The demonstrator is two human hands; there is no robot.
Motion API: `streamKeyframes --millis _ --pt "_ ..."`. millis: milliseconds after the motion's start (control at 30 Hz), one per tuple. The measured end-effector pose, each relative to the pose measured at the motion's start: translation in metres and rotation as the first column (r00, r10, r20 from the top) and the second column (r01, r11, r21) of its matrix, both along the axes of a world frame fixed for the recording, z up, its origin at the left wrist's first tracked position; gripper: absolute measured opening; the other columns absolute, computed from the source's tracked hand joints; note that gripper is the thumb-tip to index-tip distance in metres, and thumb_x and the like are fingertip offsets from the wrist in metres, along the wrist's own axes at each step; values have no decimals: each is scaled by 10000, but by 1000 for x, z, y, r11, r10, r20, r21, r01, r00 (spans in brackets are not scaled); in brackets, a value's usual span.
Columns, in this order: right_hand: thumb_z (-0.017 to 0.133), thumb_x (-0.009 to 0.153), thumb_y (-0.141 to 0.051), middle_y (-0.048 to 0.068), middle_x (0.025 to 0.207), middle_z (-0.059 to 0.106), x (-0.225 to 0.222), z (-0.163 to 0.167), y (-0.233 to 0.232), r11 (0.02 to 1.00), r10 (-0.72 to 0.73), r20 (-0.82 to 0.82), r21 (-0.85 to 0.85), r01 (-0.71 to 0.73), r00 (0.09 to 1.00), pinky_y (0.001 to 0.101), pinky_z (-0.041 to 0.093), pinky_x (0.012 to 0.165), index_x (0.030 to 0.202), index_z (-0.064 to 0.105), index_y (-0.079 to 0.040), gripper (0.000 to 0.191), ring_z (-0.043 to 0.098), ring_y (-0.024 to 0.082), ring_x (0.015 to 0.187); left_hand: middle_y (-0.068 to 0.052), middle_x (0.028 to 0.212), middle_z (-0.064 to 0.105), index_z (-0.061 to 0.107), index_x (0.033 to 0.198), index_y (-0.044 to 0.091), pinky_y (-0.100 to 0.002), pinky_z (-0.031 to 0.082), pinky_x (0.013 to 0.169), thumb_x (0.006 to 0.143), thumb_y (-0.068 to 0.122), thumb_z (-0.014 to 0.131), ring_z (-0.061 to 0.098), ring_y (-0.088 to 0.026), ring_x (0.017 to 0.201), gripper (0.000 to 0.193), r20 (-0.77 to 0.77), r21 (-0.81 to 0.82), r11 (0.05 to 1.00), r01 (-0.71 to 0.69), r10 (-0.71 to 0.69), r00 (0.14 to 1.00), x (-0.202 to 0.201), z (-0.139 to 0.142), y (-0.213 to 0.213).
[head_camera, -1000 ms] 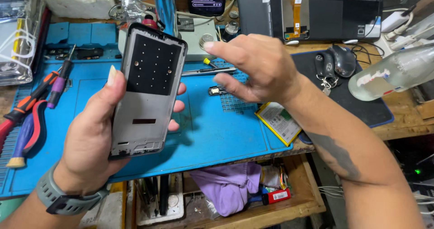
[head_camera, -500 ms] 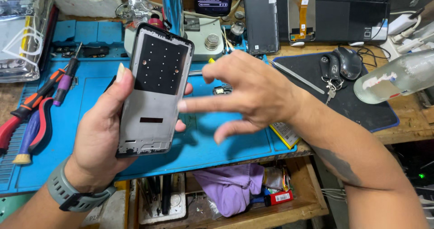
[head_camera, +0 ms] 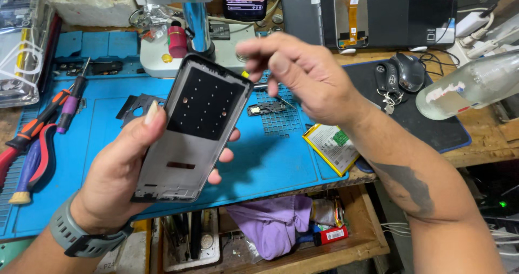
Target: The person is repairing a smartphone on a blue workbench. They handle the phone's internal components, including the motherboard and display assembly, using tweezers to manipulate small connectors and parts. The person removes and repositions the display and battery, and uses a cotton swab to clean the internal area.
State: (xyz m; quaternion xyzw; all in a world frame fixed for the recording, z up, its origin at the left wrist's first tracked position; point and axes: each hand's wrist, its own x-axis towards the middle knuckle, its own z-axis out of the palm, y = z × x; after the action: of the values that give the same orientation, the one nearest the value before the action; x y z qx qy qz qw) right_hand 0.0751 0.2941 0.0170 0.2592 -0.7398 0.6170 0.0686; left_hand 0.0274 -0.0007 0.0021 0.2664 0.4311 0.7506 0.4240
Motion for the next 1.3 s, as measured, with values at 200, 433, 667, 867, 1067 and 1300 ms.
streamKeyframes --millis 200,433,667,867,1067,1300 --pt "561 1146 -252 3 1137 682 2 -12 -8 996 36 238 -91 -15 971 215 498 836 1391 651 7 368 572 43 948 -278 1296 679 511 1475 -66 -428 615 846 1100 438 438 730 -301 1036 633 39 -5 998 62 -62 997 -1 -3 3" --pt "599 1109 -196 -5 1089 724 2 -11 -9 997 10 263 -73 10 965 215 527 846 1318 676 6 301 626 34 951 -257 1297 677 513 1462 -55 -422 622 844 1088 432 443 725 -285 1062 618 11 -25 997 66 -66 998 -1 -2 5" --pt "607 1091 -222 -24 1059 714 2 -8 -9 999 -5 315 -44 20 949 217 534 842 1261 683 -20 275 626 25 938 -258 1307 678 508 1475 -47 -427 622 848 1089 427 442 727 -289 1053 615 29 -25 996 84 -83 996 -2 -3 5" --pt "602 1097 -225 -27 1071 710 3 -8 -7 998 40 316 -50 -25 948 217 523 861 1265 673 -22 273 625 28 963 -261 1313 669 501 1472 -51 -438 623 858 1093 420 434 726 -297 1064 608 23 -20 995 100 -100 995 -2 -2 4" --pt "615 1100 -219 -18 1070 710 3 -11 -4 997 56 309 -62 -39 949 221 522 867 1269 673 -10 274 621 37 958 -260 1312 669 504 1466 -60 -441 611 874 1095 416 427 718 -299 1083 608 22 -16 994 111 -110 994 -3 -7 2" --pt "622 1138 -293 28 1108 685 0 -12 6 992 129 261 -48 -121 957 249 547 942 1340 640 0 357 633 66 1002 -224 1279 697 529 1535 35 -400 589 872 1064 377 535 702 -246 1059 581 -108 -102 995 23 -34 994 4 -1 4"
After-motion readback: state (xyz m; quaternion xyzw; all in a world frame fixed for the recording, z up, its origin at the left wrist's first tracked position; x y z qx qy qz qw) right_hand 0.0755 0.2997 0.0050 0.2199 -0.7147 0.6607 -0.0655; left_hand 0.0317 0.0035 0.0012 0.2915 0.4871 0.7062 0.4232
